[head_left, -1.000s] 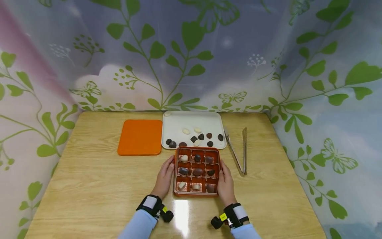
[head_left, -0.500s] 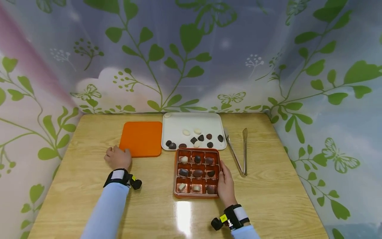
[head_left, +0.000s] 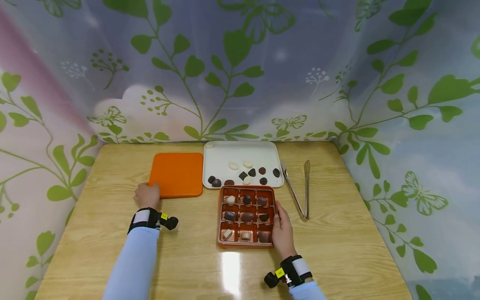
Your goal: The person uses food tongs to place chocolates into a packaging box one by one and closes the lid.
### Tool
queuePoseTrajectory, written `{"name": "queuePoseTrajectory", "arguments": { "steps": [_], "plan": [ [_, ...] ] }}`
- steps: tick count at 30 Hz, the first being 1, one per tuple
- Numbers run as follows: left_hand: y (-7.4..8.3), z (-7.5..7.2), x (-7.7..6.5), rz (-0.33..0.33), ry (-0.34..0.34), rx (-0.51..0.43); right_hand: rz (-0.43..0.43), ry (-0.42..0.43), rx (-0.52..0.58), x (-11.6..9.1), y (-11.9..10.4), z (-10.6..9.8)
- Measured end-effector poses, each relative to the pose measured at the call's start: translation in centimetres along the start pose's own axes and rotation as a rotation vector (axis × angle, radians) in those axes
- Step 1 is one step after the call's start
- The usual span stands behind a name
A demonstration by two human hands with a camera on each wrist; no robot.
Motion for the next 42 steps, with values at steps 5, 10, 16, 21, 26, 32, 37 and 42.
{"name": "queuePoseTrajectory", "arguments": {
  "steps": [5, 10, 16, 21, 26, 32, 37, 42],
  "plan": [
    [-0.6, -0.4, -0.1, -0.103, -0.063, -0.451, -0.02, 0.006, 0.012, 0.1, 0.2, 0.0],
    [-0.2, -1.2, -1.1, -0.151, -0.188, -0.736, -0.005, -0.005, 0.02, 0.2, 0.1, 0.0],
    [0.0, -2.6, -1.9, -0.126, -0.181, -0.933, -0.005, -0.009, 0.015, 0.3, -0.4, 0.1],
    [-0.3, -5.1, -2.9, -0.055, -0.028, -0.847, -0.013, -0.009, 0.009, 0.3, -0.4, 0.1],
    [0.8, -6.5, -5.8, -0.016, 0.055, -0.957, -0.016, 0.002, 0.011, 0.3, -0.3, 0.0],
    [4.1, -3.3, -11.7, 0.053, -0.049, -1.291, -0.026, 0.002, 0.014, 0.3, -0.3, -0.2],
    [5.7, 1.7, -16.6, 0.062, -0.225, -1.25, -0.017, 0.006, 0.019, 0.1, -0.3, -0.4],
    [5.8, 5.6, -19.5, 0.039, -0.324, -1.171, -0.008, 0.088, 0.127, -0.7, -1.3, -1.4]
  ]
}}
Point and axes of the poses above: each hand's wrist, its own x-axis towards the middle knuckle, its own z-axis out of the palm, y = z × x, the point moved 6 cm from there along x, towards the middle knuckle, and after that the axes turned 6 degrees about z, right-handed, at the moved point
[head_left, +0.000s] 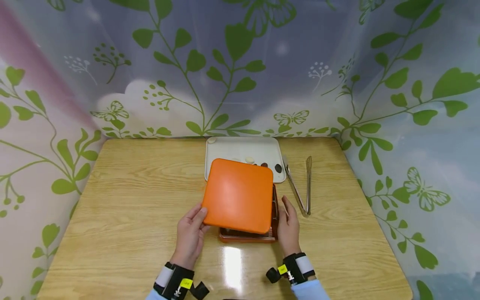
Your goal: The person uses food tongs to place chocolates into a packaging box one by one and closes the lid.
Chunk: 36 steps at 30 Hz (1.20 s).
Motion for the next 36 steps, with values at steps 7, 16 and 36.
{"name": "queuePoseTrajectory", "arguments": {
  "steps": [7, 16, 36],
  "plan": [
    [-2.4, 1.6, -1.0, 0.003, -0.066, -0.004, 0.104, -0.074, 0.382, -1.6, -3.2, -0.3],
    [-3.1, 2.4, -1.1, -0.017, -0.281, 0.126, 0.235, -0.079, 0.587, -2.2, -3.0, -0.2],
    [-4.6, 4.3, -0.6, 0.351, -0.147, 0.876, 0.079, -0.017, -0.186, -1.3, -1.2, -0.2]
  ]
}}
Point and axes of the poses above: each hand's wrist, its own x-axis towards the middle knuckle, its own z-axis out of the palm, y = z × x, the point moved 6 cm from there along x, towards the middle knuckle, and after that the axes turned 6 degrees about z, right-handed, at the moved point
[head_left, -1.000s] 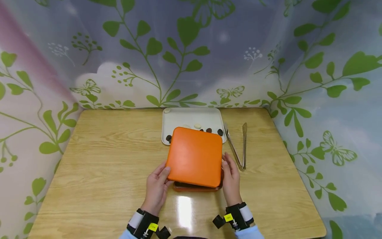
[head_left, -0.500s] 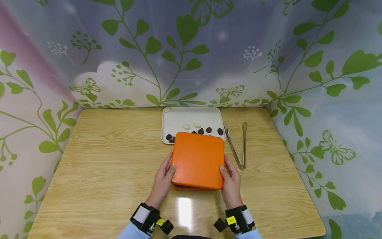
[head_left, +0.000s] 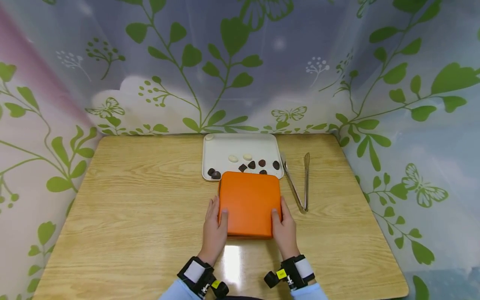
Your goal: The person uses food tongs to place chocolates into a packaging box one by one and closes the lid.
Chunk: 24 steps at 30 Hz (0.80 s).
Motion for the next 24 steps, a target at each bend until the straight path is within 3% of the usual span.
{"name": "queuePoseTrajectory", "arguments": {
  "steps": [5, 13, 24],
  "plan": [
    [-0.8, 0.2, -0.3, -0.065, -0.022, -0.003, -0.008, -0.006, -0.063, 0.1, 0.4, 0.8],
    [-1.9, 0.3, -0.5, -0.083, -0.049, -0.036, -0.102, -0.003, -0.155, 0.1, 0.6, 1.6],
    [-2.8, 0.1, -0.9, -0.149, -0.221, -0.107, -0.165, -0.072, -0.172, -0.3, 0.9, 1.8]
  ]
}}
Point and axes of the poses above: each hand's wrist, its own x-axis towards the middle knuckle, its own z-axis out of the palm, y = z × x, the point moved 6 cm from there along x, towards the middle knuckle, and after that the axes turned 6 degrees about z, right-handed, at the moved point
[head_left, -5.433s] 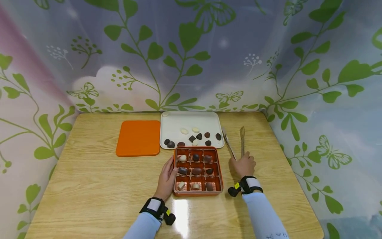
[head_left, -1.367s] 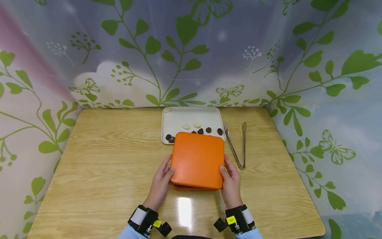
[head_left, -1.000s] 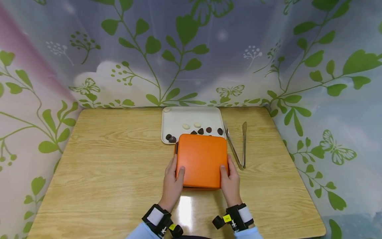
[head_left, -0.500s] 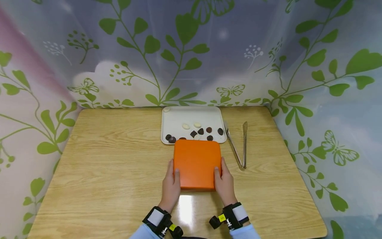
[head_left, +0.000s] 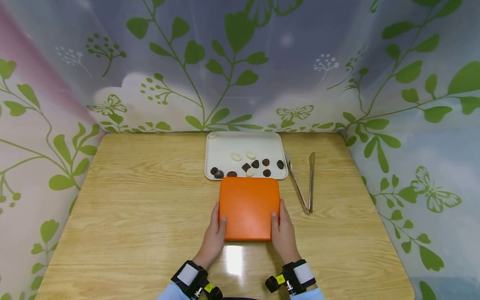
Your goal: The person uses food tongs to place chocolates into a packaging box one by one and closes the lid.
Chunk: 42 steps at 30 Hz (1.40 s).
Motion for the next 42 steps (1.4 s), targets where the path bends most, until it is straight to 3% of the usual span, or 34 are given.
{"name": "queuePoseTrajectory", "arguments": {
  "steps": [8, 15, 19, 23, 26, 30, 35, 42],
  "plan": [
    [0.4, -0.2, 0.5, 0.058, -0.041, 0.052, -0.003, 0.023, 0.018, 0.1, 0.4, -0.6],
    [0.0, -0.8, 1.8, -0.02, -0.078, 0.006, 0.023, -0.004, -0.003, 0.6, 0.6, -1.1],
    [0.2, -2.5, 4.2, -0.094, -0.135, 0.021, 0.111, -0.108, 0.065, 2.1, 0.5, -2.3],
    [1.1, -3.4, 8.2, -0.127, -0.219, -0.083, 0.156, -0.168, 0.218, 5.9, -0.2, -3.1],
    [1.1, -3.0, 10.9, -0.119, -0.287, -0.162, 0.175, -0.207, 0.352, 8.9, -0.1, -2.3],
    [0.1, -1.7, 12.4, -0.133, -0.363, -0.164, 0.26, -0.285, 0.463, 10.9, 1.4, 0.1],
    [-0.6, -0.7, 13.0, -0.129, -0.327, -0.227, 0.312, -0.319, 0.533, 11.0, 1.6, 0.9],
    [-0.2, -0.7, 13.3, -0.175, -0.268, -0.245, 0.331, -0.264, 0.584, 11.3, 2.2, 1.3]
  ]
}}
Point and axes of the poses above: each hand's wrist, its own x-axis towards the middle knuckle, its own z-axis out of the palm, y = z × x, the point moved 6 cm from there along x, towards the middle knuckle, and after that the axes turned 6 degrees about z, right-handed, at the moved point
